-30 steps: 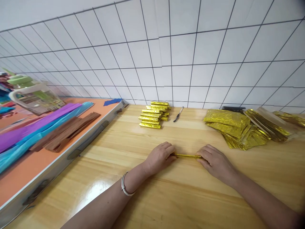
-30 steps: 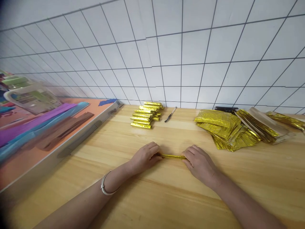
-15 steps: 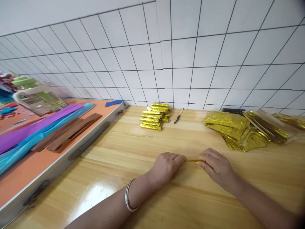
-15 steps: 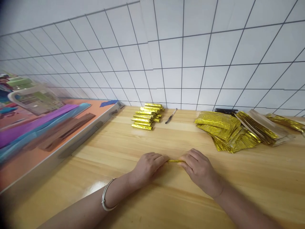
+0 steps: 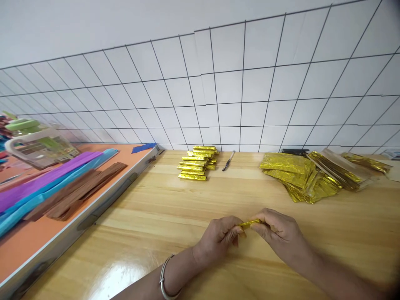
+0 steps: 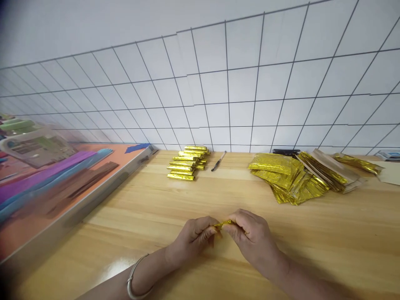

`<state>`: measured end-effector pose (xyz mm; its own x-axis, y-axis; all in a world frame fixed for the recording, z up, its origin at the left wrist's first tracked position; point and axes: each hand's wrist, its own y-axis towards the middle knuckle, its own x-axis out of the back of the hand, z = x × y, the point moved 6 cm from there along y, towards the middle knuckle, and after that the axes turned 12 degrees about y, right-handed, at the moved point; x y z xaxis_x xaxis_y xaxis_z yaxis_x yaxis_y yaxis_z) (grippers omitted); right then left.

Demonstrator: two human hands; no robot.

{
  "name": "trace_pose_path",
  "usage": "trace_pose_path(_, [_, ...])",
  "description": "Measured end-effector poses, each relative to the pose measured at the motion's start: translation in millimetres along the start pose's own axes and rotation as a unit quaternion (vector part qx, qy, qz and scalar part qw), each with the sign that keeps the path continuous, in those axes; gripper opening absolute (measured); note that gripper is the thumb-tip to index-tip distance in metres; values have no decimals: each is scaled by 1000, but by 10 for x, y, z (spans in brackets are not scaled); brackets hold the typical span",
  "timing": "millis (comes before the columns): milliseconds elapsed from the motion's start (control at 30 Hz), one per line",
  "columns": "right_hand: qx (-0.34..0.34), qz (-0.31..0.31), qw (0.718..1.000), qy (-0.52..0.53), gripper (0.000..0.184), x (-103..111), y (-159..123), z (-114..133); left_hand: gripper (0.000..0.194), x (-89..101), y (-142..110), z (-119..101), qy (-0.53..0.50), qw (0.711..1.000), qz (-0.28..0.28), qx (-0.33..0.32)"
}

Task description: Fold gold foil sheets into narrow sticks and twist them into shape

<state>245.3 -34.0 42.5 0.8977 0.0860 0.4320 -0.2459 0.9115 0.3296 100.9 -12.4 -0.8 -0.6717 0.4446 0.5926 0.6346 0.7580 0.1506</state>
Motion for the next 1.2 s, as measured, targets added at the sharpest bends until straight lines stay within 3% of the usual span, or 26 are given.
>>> trace_pose_path(167, [46,33,997,-55,17,9,24,45,35,54,9,-14,95,994,-31,-35])
trace_pose_path(300, [114,99,963,-222,15,-81,3,166,22,68,-13,-143,278,953,-53,-107])
trace_pose_path(400, [158,110,944,-269,23,-123,-40,218,21,78,-19,-240,339,929,-44,-142])
trace_pose_path(533, [178,107,944,-257,23,-58,-41,166,17,216,12,-219,336,935,-14,-117])
trace_pose_path(700, [143,108,943,-279,19,17,33,37,20,345,22,-65,343,936,17,-77])
trace_pose_path(867, [139,126,920,-344,27,-207,-7,39,21,201,5,-170,437,893,35,-105])
trace_pose_path(1000, [142,120,933,-307,27,-296,-53,98,21,112,-8,-333,442,884,56,-139])
trace_pose_path(1100, [127,135,946,-266,26,-261,-42,107,23,162,-3,-374,422,895,52,-135])
trace_pose_path(1200, [121,143,944,-271,23,-218,-15,106,23,231,16,-341,341,932,58,-108])
